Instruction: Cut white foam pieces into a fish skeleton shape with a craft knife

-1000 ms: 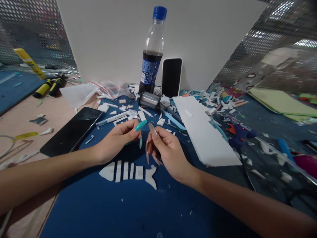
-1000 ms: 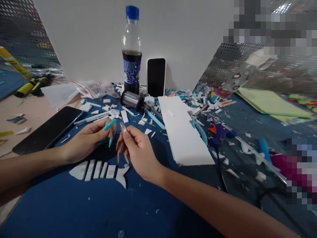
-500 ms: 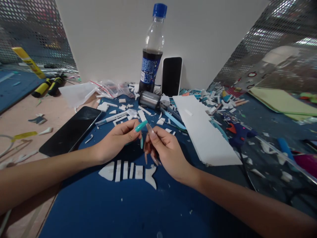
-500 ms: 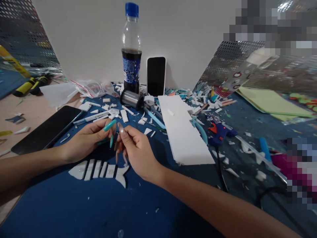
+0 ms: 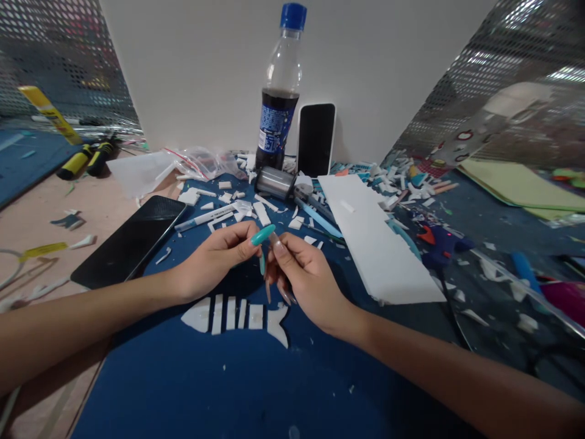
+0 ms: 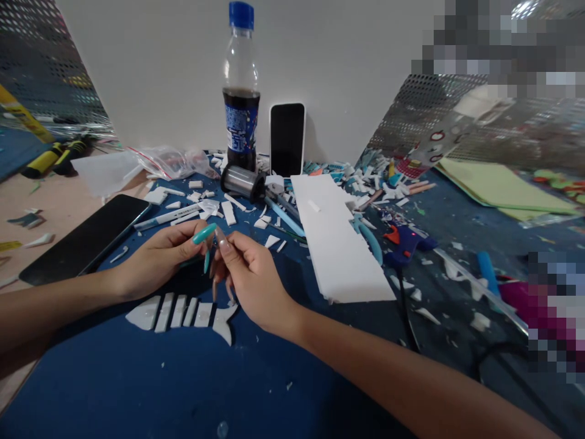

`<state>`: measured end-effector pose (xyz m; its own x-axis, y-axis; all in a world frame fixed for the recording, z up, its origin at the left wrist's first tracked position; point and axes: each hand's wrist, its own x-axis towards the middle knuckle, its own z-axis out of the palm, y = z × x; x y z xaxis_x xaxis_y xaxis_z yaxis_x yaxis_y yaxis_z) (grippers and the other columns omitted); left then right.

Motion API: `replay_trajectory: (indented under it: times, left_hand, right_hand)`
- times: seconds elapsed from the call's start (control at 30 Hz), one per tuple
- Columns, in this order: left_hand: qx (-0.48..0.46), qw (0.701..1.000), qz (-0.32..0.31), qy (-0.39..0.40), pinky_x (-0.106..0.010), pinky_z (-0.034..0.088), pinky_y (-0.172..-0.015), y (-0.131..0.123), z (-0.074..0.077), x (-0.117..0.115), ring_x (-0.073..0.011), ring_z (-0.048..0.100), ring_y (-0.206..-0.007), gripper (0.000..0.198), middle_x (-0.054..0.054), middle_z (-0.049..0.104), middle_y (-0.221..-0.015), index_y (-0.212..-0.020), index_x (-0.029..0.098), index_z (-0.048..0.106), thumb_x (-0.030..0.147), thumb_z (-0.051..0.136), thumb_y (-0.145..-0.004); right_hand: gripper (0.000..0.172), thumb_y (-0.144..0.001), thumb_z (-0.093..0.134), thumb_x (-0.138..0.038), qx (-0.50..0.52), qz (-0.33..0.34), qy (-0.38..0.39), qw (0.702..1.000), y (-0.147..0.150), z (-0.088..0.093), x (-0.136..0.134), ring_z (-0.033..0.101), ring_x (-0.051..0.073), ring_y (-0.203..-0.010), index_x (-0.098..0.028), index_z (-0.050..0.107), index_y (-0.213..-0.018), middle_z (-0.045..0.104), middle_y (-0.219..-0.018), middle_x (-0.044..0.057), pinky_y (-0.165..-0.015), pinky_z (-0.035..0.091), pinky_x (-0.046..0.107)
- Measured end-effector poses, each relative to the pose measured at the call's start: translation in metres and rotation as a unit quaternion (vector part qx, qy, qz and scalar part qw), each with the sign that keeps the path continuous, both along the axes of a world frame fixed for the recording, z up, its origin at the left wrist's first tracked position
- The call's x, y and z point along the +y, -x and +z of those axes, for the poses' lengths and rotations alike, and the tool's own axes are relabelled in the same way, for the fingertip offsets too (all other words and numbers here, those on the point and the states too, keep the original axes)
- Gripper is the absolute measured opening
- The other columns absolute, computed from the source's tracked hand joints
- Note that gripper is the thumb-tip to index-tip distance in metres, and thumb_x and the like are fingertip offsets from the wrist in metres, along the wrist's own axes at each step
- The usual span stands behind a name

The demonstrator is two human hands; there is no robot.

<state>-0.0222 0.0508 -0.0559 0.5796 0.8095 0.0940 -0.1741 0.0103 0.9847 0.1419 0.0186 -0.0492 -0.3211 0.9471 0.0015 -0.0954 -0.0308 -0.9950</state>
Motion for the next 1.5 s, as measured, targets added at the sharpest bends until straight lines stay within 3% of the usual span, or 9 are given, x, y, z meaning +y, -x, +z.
replay_trajectory:
  times: [0.4,1.5]
  left_hand:
    - [0.05,0.998,0.04,0.011,-0.026,0.037,-0.061,0.0004,0.0031,-0.0013,-0.0115,0.046,-0.065,0.033,0.001,0.05,-0.07,-0.077,0.016,0.053,0.049,0.058,-0.083]
    - [0.05,0.998,0.029,0.009,-0.029,0.043,-0.065,-0.0001,0.0037,-0.0014,-0.0137,0.051,-0.068,0.029,-0.001,0.054,-0.073,-0.08,0.016,0.053,0.044,0.054,-0.085]
  right_hand:
    - [0.028,-0.093,0.045,-0.037,-0.008,-0.008,0.004,1.0,0.0,0.0049,-0.0015,0.043,0.002,-0.035,-0.019,0.049,-0.072,0.051,-0.053,-0.006,-0.033,0.032,0.016]
    - [0.028,-0.093,0.047,-0.039,-0.012,-0.015,0.012,1.0,-0.0002,0.0053,-0.0016,0.043,0.003,-0.036,-0.02,0.049,-0.072,0.052,-0.055,-0.006,-0.033,0.033,0.017]
